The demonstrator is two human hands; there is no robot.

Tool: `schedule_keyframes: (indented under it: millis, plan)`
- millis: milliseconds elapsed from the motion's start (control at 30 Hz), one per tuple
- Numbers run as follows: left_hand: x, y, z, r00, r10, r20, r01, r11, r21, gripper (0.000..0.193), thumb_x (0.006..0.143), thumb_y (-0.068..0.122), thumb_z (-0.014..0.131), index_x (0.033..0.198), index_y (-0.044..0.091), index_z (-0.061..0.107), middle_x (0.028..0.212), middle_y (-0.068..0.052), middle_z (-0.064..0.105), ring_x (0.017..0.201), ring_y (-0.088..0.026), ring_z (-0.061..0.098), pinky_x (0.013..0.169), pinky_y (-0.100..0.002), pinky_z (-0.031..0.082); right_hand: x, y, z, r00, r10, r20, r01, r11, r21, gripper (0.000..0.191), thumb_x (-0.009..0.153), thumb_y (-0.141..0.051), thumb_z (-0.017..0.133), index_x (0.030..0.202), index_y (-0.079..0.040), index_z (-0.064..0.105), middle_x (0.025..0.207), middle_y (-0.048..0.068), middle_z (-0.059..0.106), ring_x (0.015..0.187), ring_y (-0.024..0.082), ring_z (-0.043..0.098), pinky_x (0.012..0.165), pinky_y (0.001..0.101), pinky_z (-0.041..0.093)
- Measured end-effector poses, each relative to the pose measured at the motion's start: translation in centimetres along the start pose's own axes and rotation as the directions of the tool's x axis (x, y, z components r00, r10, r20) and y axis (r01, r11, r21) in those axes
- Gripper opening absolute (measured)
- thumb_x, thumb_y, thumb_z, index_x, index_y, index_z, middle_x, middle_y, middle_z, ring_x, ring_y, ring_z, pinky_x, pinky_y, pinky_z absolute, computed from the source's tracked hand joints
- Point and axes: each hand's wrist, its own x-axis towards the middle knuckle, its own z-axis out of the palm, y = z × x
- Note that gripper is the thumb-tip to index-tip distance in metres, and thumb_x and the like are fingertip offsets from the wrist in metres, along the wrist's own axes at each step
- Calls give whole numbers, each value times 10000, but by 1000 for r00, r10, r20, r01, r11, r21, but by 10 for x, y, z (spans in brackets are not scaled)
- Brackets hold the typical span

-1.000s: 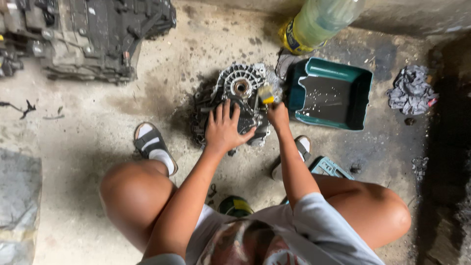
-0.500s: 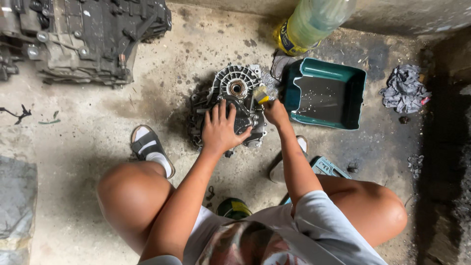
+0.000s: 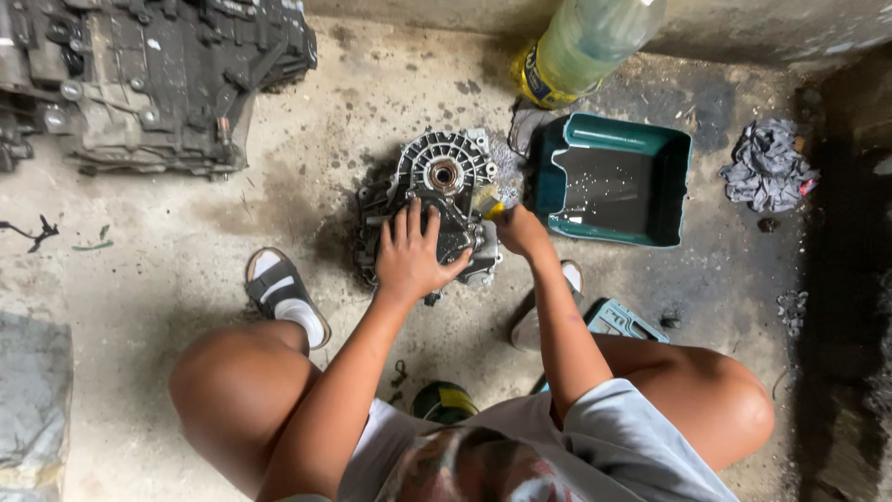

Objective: The person sits on the floor and scrubs a greasy transmission housing with a brush, repeatedly dipping the brush into a green tray of soapy water and working the bristles over the metal casting and its black cover to remove grime.

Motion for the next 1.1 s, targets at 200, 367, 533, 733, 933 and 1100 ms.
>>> schedule_keyframes:
  millis: [200, 367, 533, 733, 933, 1100]
  plan:
    - [2, -5, 2, 999, -15, 51, 15, 1000, -9, 958, 839, 807, 483, 1397, 35, 582, 1499, -247, 471, 1350, -405, 459, 1082, -603, 370, 2, -16, 2, 993, 49, -106, -57, 995, -81, 379, 920, -340, 641, 939, 29, 728, 918, 309, 690, 914, 483, 667, 814, 548, 531]
    - [0, -6, -3, 994, -34, 100, 39, 998, -54, 1010, 854, 858, 430, 1415, 30, 570, 1523, -238, 441, 1405, -403, 408, 1111, -602, 336, 1, -21, -3, 986, -165, 24, 153, 953, 261, 397, 1045, -328, 649, 1027, 54, 755, 852, 323, 647, 803, 501, 603, 719, 510, 484]
    - [-3, -4, -8, 999, -37, 39, 40, 995, -94, 946, 904, 828, 414, 1387, 35, 594, 1522, -237, 466, 1414, -410, 415, 1111, -604, 336, -39, 19, -27, 948, -270, -172, 304, 925, 227, 313, 991, -271, 685, 1110, 12, 745, 774, 156, 698, 656, 140, 597, 634, 340, 489]
    - [-14, 3, -16, 991, -25, -130, 6, 989, -148, 802, 954, 722, 519, 1294, 14, 679, 1446, -221, 566, 1348, -401, 495, 1092, -552, 422, -92, 55, 33, 963, 41, -266, 118, 822, 557, 310, 1012, -273, 651, 1089, 15, 736, 743, 79, 693, 637, 101, 552, 592, 321, 465]
    - [-14, 2, -39, 984, 2, -178, -52, 960, -275, 585, 971, 562, 645, 1201, 30, 723, 1372, -198, 617, 1262, -375, 554, 998, -498, 492, -132, 63, 68, 968, -13, -249, 130, 878, 460, 375, 1012, -319, 643, 1033, 47, 724, 641, 110, 599, 581, 153, 531, 587, 350, 466]
    - [-1, -16, -65, 951, -231, -205, 52, 775, -630, 335, 1023, 351, 669, 1146, 44, 723, 1193, -151, 726, 1077, -286, 701, 920, -388, 554, -123, 67, 51, 946, 261, -194, -115, 827, 550, 510, 988, -417, 723, 836, 69, 697, 598, 101, 598, 539, 172, 539, 539, 375, 452]
